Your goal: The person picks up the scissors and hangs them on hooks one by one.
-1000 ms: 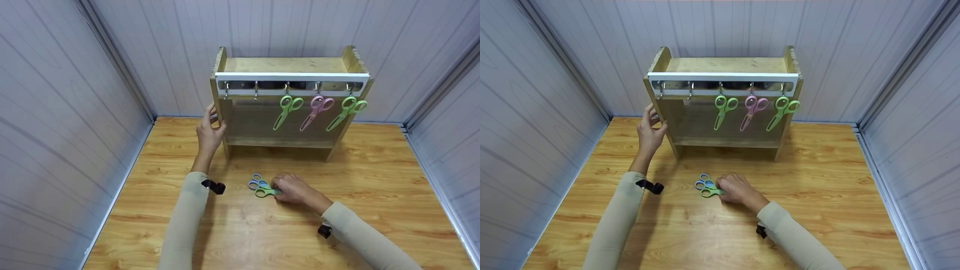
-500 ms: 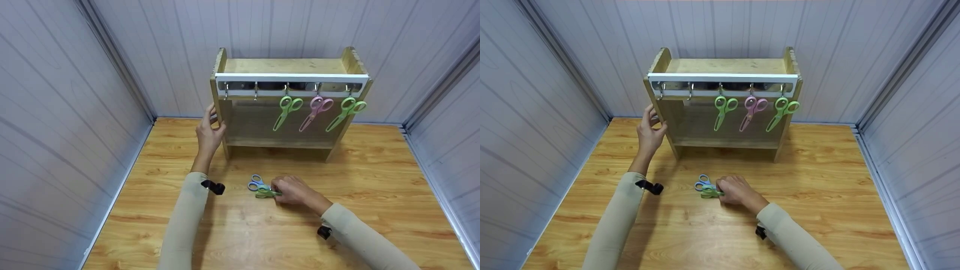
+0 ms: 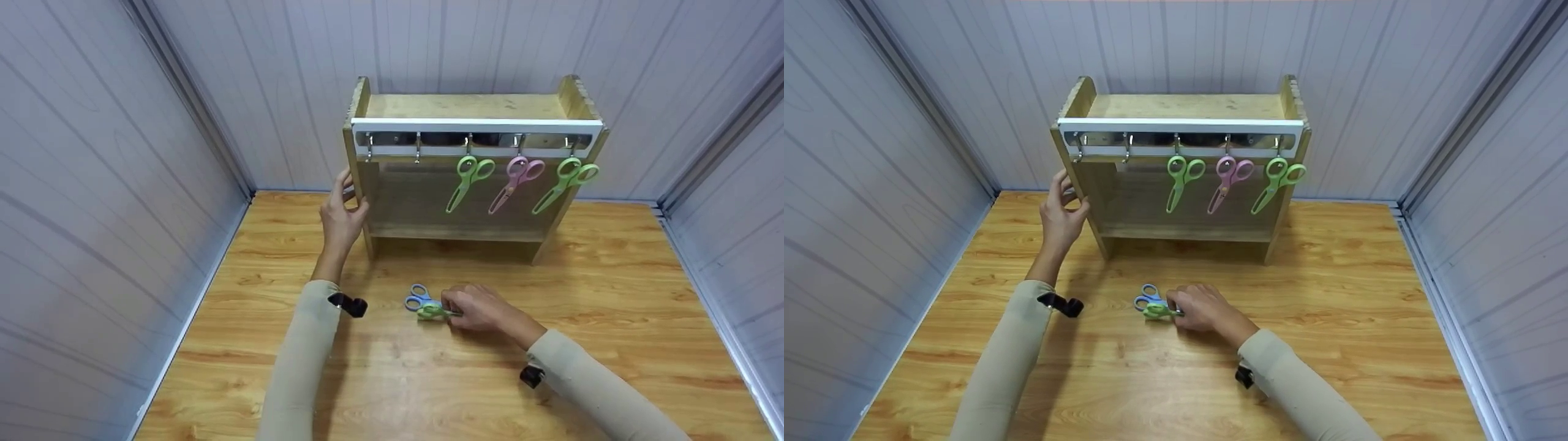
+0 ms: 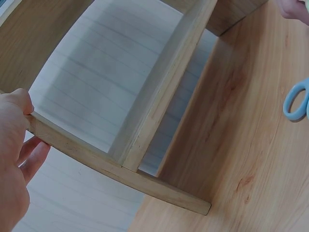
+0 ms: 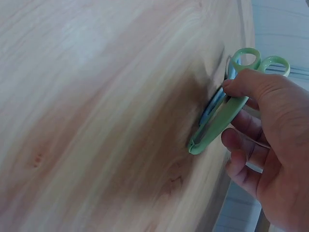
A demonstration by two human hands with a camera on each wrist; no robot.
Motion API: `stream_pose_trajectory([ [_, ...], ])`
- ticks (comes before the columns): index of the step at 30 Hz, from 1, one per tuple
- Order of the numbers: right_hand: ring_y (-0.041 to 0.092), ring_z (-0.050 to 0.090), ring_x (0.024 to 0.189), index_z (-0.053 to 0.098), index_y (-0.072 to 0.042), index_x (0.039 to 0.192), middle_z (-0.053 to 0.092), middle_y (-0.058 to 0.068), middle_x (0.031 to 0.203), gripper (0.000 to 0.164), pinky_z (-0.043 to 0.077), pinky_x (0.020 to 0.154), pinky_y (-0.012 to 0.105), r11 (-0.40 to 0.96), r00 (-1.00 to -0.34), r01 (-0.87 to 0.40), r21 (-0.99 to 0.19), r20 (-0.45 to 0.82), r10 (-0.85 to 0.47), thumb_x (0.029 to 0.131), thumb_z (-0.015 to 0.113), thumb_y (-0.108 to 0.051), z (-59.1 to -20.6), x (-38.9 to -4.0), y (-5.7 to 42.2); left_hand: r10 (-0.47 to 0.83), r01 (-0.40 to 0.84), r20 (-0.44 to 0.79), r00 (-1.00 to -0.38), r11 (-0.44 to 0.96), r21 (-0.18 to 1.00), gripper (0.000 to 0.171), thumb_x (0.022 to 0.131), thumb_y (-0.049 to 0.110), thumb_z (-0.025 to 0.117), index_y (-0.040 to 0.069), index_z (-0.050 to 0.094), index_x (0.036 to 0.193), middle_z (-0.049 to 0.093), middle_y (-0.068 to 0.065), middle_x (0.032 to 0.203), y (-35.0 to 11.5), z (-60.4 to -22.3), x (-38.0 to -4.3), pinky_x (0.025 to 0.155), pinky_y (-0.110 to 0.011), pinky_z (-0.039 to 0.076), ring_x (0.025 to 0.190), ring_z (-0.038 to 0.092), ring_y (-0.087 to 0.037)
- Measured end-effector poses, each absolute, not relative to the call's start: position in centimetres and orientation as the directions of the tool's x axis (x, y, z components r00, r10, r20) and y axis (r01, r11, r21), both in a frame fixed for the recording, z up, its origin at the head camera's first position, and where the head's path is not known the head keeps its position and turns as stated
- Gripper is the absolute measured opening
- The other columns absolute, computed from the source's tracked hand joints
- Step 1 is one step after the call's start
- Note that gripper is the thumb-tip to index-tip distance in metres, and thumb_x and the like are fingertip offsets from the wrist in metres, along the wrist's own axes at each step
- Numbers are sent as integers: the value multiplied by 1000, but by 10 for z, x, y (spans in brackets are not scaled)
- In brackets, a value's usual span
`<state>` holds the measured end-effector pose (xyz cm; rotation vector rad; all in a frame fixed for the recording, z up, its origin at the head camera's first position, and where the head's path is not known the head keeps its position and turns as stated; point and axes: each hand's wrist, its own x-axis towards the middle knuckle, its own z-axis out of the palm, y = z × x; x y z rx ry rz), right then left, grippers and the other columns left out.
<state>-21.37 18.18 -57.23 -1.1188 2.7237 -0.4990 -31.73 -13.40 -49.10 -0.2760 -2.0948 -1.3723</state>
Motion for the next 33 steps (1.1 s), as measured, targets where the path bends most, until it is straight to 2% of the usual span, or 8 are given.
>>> stream_pose_trajectory([
  [6,4,42,66,73,-14,105,56,-7,74,13,32,59,20,665,-730,-620,-416,-4,-683,98,84,-18,-559,-218,182,-150,459,574,-805,454,763,63,96,-2,74,3,59,157,76,-27,140,-133,-489,-316,86,-57,73,120,82,-47],
  [9,4,42,65,73,-14,107,57,-7,73,15,32,59,20,670,-742,-613,-419,14,-671,97,84,-16,-553,-221,184,-148,459,577,-803,463,758,63,96,-1,74,3,59,157,76,-27,141,-133,-489,-316,86,-55,73,120,82,-46],
  [16,6,53,69,72,-14,102,69,-3,78,16,37,60,22,675,-769,-615,-407,120,-628,93,84,-17,-537,-229,185,-149,472,589,-794,460,752,62,96,-1,75,3,60,156,77,-26,139,-134,-491,-317,85,-57,73,119,82,-47],
  [20,8,57,70,71,-14,100,70,-1,78,17,40,60,23,665,-766,-629,-402,177,-618,90,85,-17,-529,-233,185,-148,473,593,-792,465,748,61,96,-2,75,2,60,155,77,-27,140,-134,-492,-318,86,-58,73,120,82,-47],
  [24,8,56,70,71,-13,100,69,1,78,16,39,60,23,655,-766,-631,-414,206,-608,91,83,-16,-520,-237,184,-151,475,596,-789,468,746,60,95,-2,75,1,60,154,77,-28,139,-134,-492,-318,86,-59,73,119,82,-48],
  [33,11,64,74,71,-11,101,74,4,82,13,46,66,25,637,-788,-608,-475,262,-557,94,82,-14,-501,-242,184,-148,461,580,-801,466,755,61,96,-2,75,2,59,155,77,-28,139,-135,-491,-318,86,-57,73,120,82,-47],
])
